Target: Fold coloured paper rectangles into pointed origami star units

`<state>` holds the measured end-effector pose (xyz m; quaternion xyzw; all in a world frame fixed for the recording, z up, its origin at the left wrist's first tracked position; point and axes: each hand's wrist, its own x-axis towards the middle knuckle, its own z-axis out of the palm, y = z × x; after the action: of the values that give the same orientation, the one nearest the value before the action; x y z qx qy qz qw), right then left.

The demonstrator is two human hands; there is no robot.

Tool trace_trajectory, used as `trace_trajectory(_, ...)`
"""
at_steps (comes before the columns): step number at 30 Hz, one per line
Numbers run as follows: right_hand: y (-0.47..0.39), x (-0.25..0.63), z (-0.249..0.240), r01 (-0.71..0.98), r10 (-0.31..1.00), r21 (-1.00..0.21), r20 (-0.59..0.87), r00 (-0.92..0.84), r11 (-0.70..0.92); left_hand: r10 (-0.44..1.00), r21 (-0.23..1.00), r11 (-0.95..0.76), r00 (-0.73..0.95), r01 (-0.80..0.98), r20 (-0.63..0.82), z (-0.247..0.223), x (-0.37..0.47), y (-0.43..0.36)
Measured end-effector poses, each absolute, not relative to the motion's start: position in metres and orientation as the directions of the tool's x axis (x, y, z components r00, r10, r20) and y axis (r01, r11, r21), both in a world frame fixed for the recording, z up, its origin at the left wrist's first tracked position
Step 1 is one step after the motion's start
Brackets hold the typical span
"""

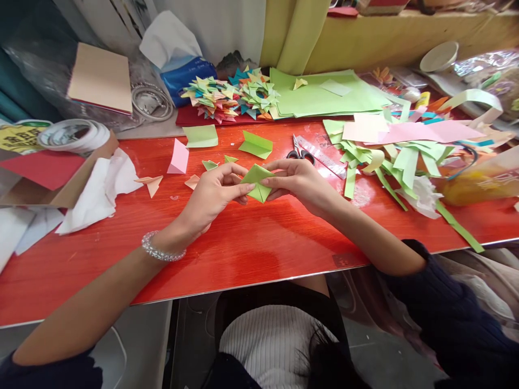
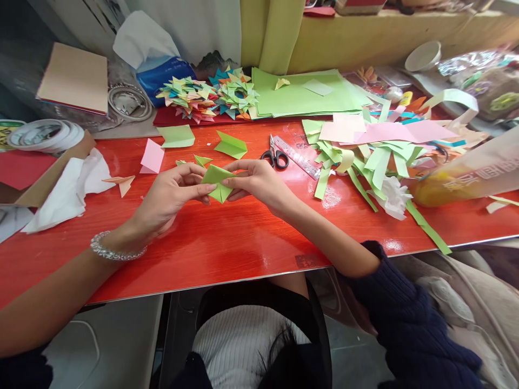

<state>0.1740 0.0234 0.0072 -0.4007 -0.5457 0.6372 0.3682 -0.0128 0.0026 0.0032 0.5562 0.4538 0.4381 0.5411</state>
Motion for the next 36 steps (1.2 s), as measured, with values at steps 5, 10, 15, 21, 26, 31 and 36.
trace_trajectory(5,0.024,0.176,0.007,-0.169,0.891,-0.973,-0.064,-0.449,-0.155,0.98,0.997,-0.032,0.195,-0.064,0.044,0.003,-0.014,0.004)
trace_trajectory(10,0.024,0.177,0.008,-0.148,0.904,-0.982,-0.043,-0.425,-0.117,0.963,0.988,0.003,0.265,-0.156,0.039,0.009,-0.015,0.001)
trace_trajectory(15,0.02,0.175,0.015,-0.084,0.89,-0.992,-0.046,-0.453,-0.093,0.983,0.993,-0.106,0.155,0.047,0.097,0.013,-0.011,-0.002)
trace_trajectory(21,0.017,0.171,0.015,-0.016,0.897,-0.997,-0.062,-0.438,-0.077,0.973,0.955,-0.226,0.078,0.191,0.215,0.01,-0.01,-0.004)
trace_trajectory(26,0.013,0.165,0.005,0.052,0.781,-0.989,-0.144,-0.608,-0.142,0.949,0.893,-0.295,0.214,0.341,0.232,0.012,-0.008,-0.008)
trace_trajectory(31,0.009,0.159,0.003,-0.043,0.845,-0.989,-0.1,-0.525,-0.143,0.945,0.831,-0.325,0.179,0.451,0.273,0.01,-0.011,-0.007)
trace_trajectory(36,0.01,0.162,0.006,-0.044,0.885,-0.998,-0.024,-0.465,-0.05,0.956,0.889,-0.277,0.198,0.363,0.217,0.006,-0.013,-0.004)
